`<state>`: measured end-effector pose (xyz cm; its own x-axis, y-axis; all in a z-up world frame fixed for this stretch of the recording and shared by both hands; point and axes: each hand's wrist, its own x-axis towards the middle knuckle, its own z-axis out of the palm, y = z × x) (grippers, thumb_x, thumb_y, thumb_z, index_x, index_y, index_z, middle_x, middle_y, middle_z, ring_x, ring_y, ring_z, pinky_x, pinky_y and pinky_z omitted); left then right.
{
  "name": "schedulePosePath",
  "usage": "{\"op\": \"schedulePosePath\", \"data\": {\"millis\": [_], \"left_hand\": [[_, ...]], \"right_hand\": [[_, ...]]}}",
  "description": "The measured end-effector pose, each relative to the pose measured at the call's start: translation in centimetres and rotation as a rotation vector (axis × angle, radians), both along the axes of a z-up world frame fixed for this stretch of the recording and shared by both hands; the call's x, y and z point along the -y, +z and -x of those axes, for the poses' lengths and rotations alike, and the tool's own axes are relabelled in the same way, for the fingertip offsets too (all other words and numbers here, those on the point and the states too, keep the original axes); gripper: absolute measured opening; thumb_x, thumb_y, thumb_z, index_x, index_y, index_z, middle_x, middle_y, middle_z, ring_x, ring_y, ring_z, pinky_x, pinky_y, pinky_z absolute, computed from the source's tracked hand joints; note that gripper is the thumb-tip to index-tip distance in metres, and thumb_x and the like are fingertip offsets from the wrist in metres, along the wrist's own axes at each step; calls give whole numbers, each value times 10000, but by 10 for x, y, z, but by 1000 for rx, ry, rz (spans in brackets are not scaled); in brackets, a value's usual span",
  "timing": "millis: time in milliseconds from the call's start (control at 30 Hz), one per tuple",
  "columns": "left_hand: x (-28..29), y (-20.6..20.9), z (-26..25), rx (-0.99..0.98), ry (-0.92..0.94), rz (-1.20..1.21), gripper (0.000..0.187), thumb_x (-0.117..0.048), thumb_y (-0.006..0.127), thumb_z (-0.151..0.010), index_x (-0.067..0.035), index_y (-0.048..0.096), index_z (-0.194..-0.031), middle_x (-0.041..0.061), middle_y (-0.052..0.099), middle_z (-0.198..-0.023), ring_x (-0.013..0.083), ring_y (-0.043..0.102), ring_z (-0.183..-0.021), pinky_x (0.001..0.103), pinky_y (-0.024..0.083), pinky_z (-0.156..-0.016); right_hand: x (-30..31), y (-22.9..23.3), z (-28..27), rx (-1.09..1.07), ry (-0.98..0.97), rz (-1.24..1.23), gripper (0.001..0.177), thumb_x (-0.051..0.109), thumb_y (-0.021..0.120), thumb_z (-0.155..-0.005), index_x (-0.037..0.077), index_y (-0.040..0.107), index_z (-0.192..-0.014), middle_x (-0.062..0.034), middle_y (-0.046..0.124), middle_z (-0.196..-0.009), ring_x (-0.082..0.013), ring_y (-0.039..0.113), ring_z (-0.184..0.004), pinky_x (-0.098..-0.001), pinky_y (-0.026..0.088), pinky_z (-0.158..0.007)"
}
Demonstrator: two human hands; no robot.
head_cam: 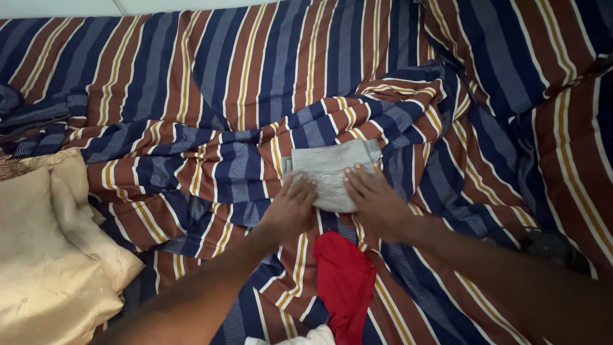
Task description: The recorder folds several pieces of clothing including underwear and a tank top and packs them into a suitcase.
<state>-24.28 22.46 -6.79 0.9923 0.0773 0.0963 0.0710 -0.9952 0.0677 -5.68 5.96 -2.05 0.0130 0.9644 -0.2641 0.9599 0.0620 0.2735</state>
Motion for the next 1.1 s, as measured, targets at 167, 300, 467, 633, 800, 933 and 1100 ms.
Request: {"op": "schedulePosePath", "data": {"millis": [167, 300, 467, 633, 800, 933, 1100], "left_hand": [[16, 11, -5, 145, -62, 135, 428, -284, 630, -951, -38, 553, -1293, 126, 572, -1342, 354, 429, -1421, 593, 202, -1258], [40, 44, 5, 195, -130, 311, 578, -424, 670, -982, -22, 538, -1376, 153, 542, -1376, 379, 415, -1429, 587, 233, -1228], [48, 57, -1, 208, -64, 433, 972, -446, 886, -645, 14, 485, -1401, 207, 423, -1526, 435, 319, -1464, 566, 234, -1175], [31, 64, -40, 105, 44, 658, 757, -406, 870, -623, -88, 654, -1275, 179, 613, -1379, 380, 559, -1306, 435, 431, -1093], [-1, 110, -74, -137, 263, 1256, 689, -610, 765, -797, 2, 763, -1115, 214, 782, -1119, 389, 745, -1125, 491, 517, -1011], [26, 105, -78, -151, 229, 1819, 755, -640, 699, -800, -86, 655, -1310, 144, 719, -1292, 314, 669, -1217, 483, 455, -1055], [79, 58, -83, -250, 295, 2062, 728, -443, 780, -769, -60, 596, -1361, 141, 697, -1327, 294, 669, -1198, 516, 509, -998]], "right_hand": [[7, -16, 27, -471, -101, -492, 599, 310, 658, -897, 28, 517, -1406, -218, 485, -1490, -389, 416, -1420, -524, 297, -1161], [29, -37, 13, -1066, -294, -567, 452, 111, 633, -888, 49, 614, -1335, -140, 616, -1412, -273, 565, -1330, -383, 444, -1122], [59, -51, -9, -1689, -543, -476, 448, -67, 580, -900, 29, 641, -1333, -80, 714, -1298, -161, 661, -1182, -290, 510, -1024], [72, -20, -30, -1677, -872, -305, 388, 142, 648, -916, 54, 704, -1290, -97, 756, -1214, -174, 685, -1121, -347, 551, -953], [84, 58, -38, -1949, -1113, -289, 660, 465, 621, -934, -62, 616, -1332, -173, 749, -1268, -281, 710, -1169, -440, 553, -1019], [96, 79, -29, -1968, -1225, -300, 689, 441, 618, -900, -3, 498, -1414, -164, 678, -1353, -281, 663, -1244, -461, 548, -1037], [127, 65, -37, -2019, -1338, -307, 719, 474, 600, -901, -5, 530, -1433, -168, 664, -1379, -276, 647, -1241, -444, 503, -1053]]}}
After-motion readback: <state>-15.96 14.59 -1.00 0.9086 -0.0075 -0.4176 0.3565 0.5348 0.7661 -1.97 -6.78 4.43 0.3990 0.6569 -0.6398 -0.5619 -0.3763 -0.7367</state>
